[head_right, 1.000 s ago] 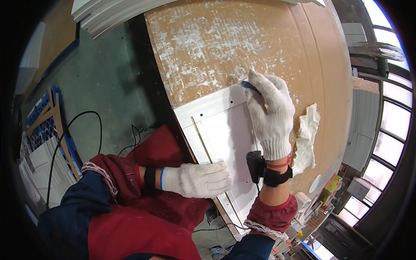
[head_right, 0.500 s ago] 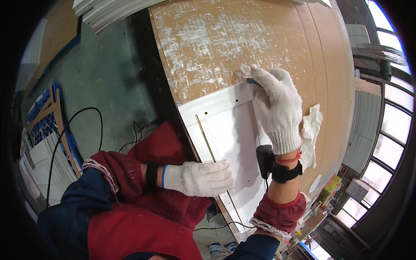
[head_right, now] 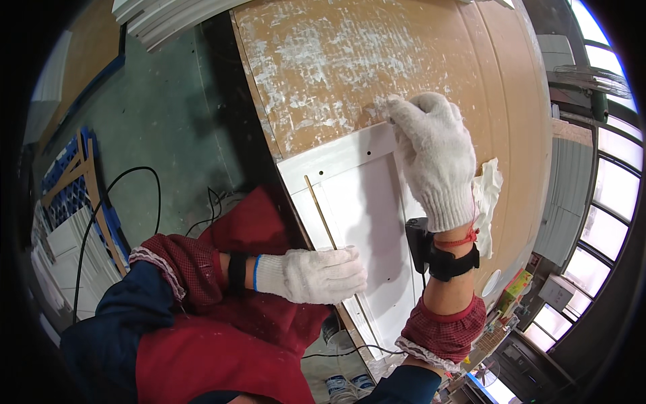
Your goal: Applying filler to the joints of a white furniture panel and cleaning off the excess with a cloth and a scraper.
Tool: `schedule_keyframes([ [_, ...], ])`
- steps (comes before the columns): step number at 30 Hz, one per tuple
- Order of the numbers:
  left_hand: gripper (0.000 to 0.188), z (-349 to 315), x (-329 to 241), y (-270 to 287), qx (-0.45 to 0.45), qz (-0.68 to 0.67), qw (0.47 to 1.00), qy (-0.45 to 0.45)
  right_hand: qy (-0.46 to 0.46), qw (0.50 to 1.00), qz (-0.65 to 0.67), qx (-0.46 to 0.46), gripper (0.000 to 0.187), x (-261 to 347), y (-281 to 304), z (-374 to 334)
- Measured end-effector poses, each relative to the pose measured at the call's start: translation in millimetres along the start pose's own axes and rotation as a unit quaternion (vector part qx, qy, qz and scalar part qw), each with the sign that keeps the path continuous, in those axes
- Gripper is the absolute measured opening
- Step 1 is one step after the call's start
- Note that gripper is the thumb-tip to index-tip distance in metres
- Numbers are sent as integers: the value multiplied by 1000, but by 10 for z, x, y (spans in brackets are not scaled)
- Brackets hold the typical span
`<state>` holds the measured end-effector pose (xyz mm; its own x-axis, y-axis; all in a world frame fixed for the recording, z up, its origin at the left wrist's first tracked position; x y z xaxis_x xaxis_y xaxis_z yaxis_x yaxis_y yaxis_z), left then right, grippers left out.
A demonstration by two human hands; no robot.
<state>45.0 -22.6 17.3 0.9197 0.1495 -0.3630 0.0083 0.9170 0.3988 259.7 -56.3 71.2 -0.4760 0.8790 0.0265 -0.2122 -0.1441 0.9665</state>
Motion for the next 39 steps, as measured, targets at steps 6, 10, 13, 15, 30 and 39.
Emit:
schedule_keyframes([
  [6, 31, -36, -29, -17, 4, -15, 1000, -14, -7, 997, 61, -48, 28, 12, 136, 33],
  [10, 31, -21, -16, 4, 0, -9, 1000, -12, 1, 1000, 19, -4, 26, 96, 54, 30],
  [13, 31, -16, -14, -3, 6, -15, 1000, -5, 42, 998, -41, 5, 25, 125, -14, 2],
  [15, 31, -13, -11, 10, 2, -18, 1000, -1, 61, 996, -65, -9, 24, 120, 3, 4],
  [30, 34, 73, 41, 104, 9, -46, 999, -6, -64, 995, -51, -51, 23, -442, 187, -86],
  [39, 29, 91, 47, 89, 16, -48, 999, 0, -158, 985, 69, -13, 27, -624, -14, -152],
])
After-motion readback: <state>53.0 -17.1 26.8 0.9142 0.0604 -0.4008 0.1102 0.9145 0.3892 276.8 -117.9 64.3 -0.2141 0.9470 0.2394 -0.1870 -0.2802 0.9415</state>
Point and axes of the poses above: each hand's wrist, its own z-axis towards the middle knuckle, its own y-axis out of the back of the hand, x = y × z, the point moved 10 cm from there along z, towards the middle knuckle, and after that the axes turned 12 degrees about -x, right-handed, at the moved point
